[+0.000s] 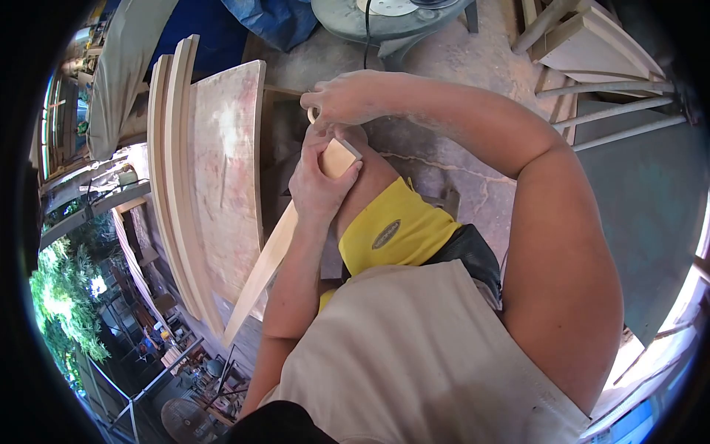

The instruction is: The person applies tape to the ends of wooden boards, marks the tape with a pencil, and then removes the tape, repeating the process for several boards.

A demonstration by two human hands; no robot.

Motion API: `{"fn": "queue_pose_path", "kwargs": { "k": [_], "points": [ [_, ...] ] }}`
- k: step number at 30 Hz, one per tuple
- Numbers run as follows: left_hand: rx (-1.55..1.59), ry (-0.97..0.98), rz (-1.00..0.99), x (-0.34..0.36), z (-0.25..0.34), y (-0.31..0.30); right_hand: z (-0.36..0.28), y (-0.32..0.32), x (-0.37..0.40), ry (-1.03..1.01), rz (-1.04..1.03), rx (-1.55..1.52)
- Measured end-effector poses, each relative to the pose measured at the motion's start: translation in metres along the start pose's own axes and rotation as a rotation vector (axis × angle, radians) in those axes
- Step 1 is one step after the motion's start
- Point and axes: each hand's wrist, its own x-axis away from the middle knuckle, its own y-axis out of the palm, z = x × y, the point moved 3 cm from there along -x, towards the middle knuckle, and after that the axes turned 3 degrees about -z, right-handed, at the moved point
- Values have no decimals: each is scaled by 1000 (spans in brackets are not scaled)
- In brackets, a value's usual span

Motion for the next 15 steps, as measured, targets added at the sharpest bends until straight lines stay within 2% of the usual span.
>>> {"fn": "queue_pose_path", "kwargs": {
  "k": [2,4,5,7,9,11,12,13,15],
  "points": [
    [20,14,11,-1,-2,1,2,4,1,-11,-5,6],
    [223,-51,9,-3,-9,-2,4,7,0,-55,60,-20],
    [224,-55,10,-5,-11,-5,6,9,1,-58,58,-22],
    [494,-248,-67,-15,-18,-8,7,9,1,-52,81,-74],
    [612,-261,-74,-29,-32,-3,9,9,0,-72,91,-66],
    [945,-455,-133,-40,-35,1,13,12,-3,-93,99,-60],
    [1124,-540,-239,-43,-26,-4,16,14,-6,-106,72,-62],
    [1127,-541,-235,-45,-29,-4,18,17,-8,-119,45,-64],
    [1415,-472,-393,-53,-31,1,19,18,-9,-99,33,-84]
  ]
}}
